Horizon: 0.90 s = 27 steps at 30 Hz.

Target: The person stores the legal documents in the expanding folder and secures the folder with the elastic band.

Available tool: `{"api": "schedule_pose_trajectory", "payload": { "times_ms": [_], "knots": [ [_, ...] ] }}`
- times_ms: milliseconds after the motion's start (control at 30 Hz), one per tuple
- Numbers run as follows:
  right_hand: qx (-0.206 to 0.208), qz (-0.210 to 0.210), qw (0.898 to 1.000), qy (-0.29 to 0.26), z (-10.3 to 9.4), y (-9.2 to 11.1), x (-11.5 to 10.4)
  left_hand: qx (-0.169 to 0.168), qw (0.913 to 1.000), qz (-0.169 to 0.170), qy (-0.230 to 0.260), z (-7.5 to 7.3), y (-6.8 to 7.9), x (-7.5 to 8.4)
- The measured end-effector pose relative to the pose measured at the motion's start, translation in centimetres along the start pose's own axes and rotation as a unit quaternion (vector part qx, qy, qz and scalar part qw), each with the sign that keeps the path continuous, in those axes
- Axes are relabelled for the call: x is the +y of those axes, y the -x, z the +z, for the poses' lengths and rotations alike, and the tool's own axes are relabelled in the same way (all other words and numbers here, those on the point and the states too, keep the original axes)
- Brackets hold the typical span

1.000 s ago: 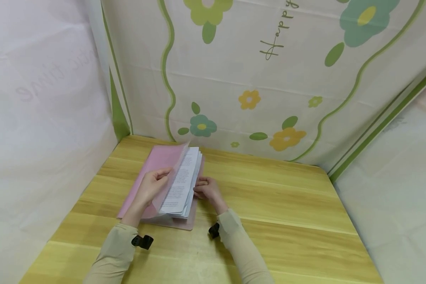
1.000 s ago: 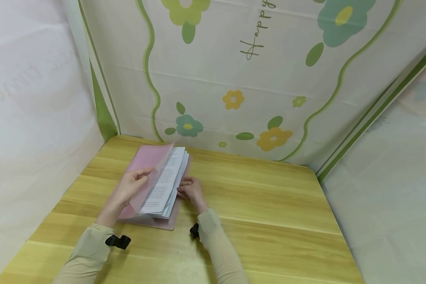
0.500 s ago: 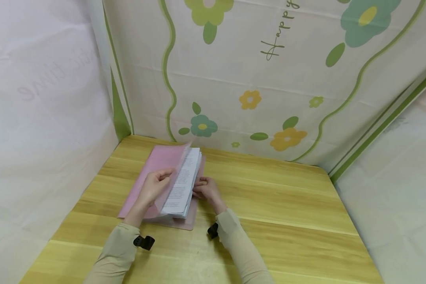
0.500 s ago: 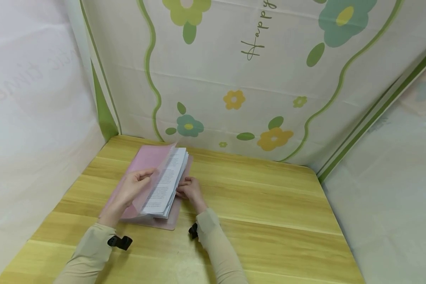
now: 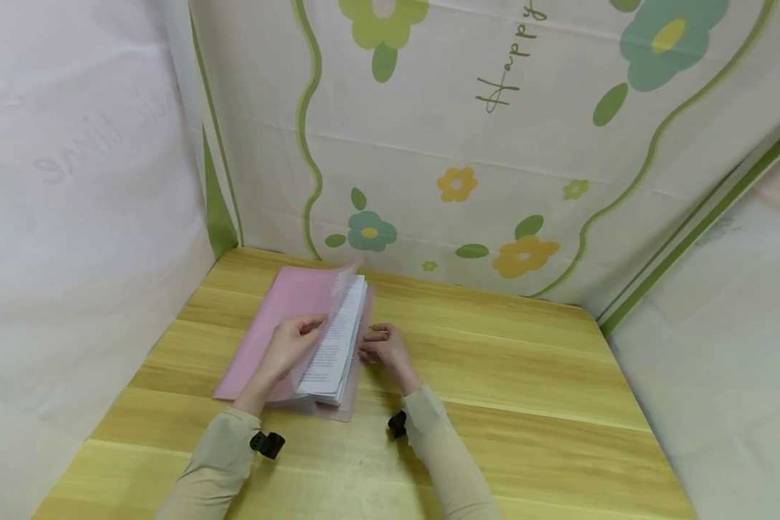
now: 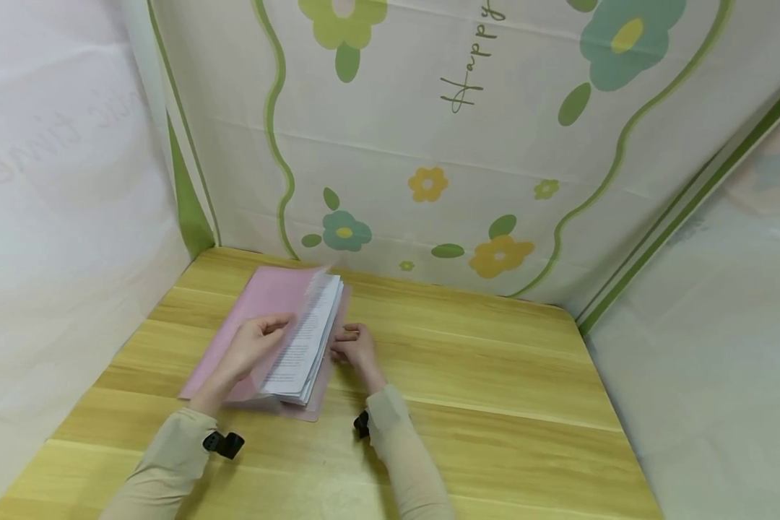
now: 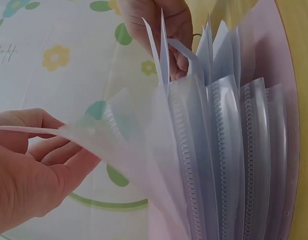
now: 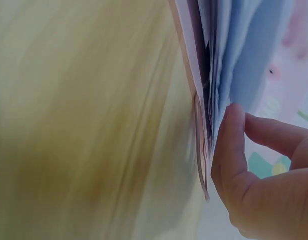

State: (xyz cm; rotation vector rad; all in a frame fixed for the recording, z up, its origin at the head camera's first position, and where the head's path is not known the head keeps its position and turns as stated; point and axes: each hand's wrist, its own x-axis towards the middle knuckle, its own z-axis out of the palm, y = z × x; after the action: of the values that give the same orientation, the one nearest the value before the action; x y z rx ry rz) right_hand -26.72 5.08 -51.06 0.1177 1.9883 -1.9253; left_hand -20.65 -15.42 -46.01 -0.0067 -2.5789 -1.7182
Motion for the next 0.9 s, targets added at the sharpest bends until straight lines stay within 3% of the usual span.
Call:
{"api": "schedule_pose_trajectory", "payload": {
  "times_ms": [333, 600, 900],
  "knots": [
    [0.031, -0.007, 0.999, 0.034, -2.6, 0.9, -0.4, -0.048, 0.9966, 0.035, -0.057, 1.8, 0.0, 0.0],
    [0.039, -0.017, 0.998, 0.046, -3.7, 0.9, 0.0, -0.066, 0.9876, 0.067, -0.125, 3.8, -0.5, -1.4],
    [0.078, -0.019, 0.990, 0.120, -4.4, 1.2, 0.2, -0.078, 0.9682, 0.082, -0.223, 6.2, -0.5, -1.5]
  ]
}}
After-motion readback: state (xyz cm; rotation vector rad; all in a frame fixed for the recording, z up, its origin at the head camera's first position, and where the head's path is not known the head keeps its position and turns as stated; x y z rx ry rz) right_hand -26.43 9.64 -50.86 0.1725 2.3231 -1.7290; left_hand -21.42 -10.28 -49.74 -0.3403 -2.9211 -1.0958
